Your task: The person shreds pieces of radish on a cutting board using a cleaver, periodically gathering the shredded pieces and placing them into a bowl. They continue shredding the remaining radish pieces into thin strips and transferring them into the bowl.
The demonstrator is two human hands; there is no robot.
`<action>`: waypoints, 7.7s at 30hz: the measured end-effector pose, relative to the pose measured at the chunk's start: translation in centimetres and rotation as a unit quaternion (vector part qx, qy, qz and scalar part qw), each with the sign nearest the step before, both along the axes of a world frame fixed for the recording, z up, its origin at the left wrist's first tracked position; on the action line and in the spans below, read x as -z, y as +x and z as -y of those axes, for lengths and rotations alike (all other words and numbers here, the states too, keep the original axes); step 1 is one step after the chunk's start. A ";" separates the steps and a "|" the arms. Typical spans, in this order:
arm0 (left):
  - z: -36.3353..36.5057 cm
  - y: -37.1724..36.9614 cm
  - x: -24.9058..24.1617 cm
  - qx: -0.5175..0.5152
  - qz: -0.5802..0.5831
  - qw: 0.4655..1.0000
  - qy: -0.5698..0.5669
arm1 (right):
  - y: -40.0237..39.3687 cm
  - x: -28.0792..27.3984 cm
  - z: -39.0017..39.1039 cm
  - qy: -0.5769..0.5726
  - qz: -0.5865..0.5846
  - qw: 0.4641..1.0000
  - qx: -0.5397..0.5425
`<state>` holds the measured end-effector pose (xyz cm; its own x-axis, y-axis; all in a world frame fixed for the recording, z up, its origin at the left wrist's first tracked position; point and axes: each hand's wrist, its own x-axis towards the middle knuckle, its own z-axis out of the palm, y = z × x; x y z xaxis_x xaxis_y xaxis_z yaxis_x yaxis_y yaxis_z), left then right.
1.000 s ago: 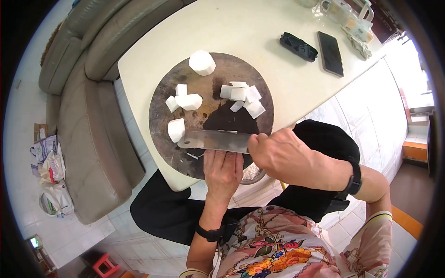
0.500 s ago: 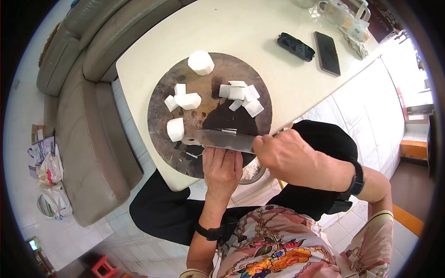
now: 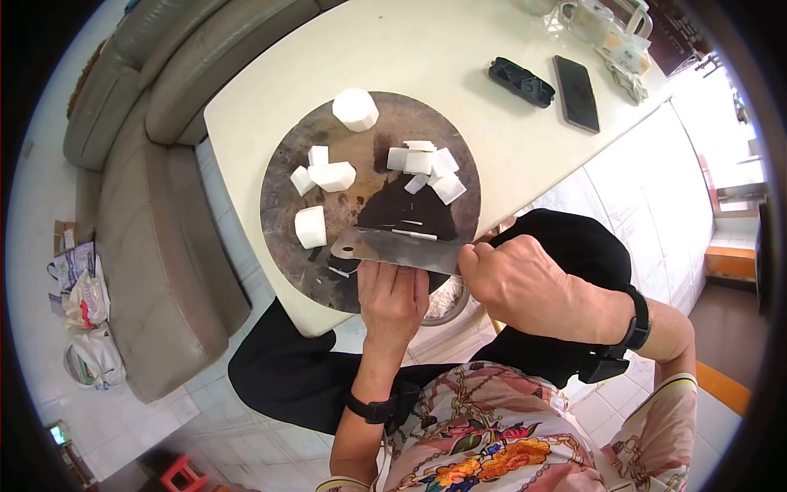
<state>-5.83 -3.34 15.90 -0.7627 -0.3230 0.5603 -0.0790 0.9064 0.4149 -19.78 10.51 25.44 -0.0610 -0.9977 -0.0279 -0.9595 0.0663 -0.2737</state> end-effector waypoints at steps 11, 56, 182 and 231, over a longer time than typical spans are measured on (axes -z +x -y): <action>-0.1 -0.1 -0.3 -0.002 -0.015 1.000 0.003 | 0.4 0.3 -0.1 -0.054 0.031 0.998 0.018; 0.1 0.5 -0.3 0.014 -0.011 1.000 0.014 | 1.2 1.0 1.4 -0.062 0.015 0.998 0.030; 0.1 0.5 0.7 -0.042 -0.061 0.996 0.040 | 3.8 0.7 1.0 -0.047 0.063 0.994 0.078; 0.5 1.7 0.1 -0.009 -0.047 0.998 0.048 | 4.0 0.4 0.3 -0.034 0.068 0.994 0.077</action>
<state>-4.14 -3.81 15.79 -0.7024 -0.3911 0.5947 -0.0515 0.8613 0.5056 -15.80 10.25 25.07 -0.2132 -0.9768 0.0214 -0.8936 0.1861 -0.4084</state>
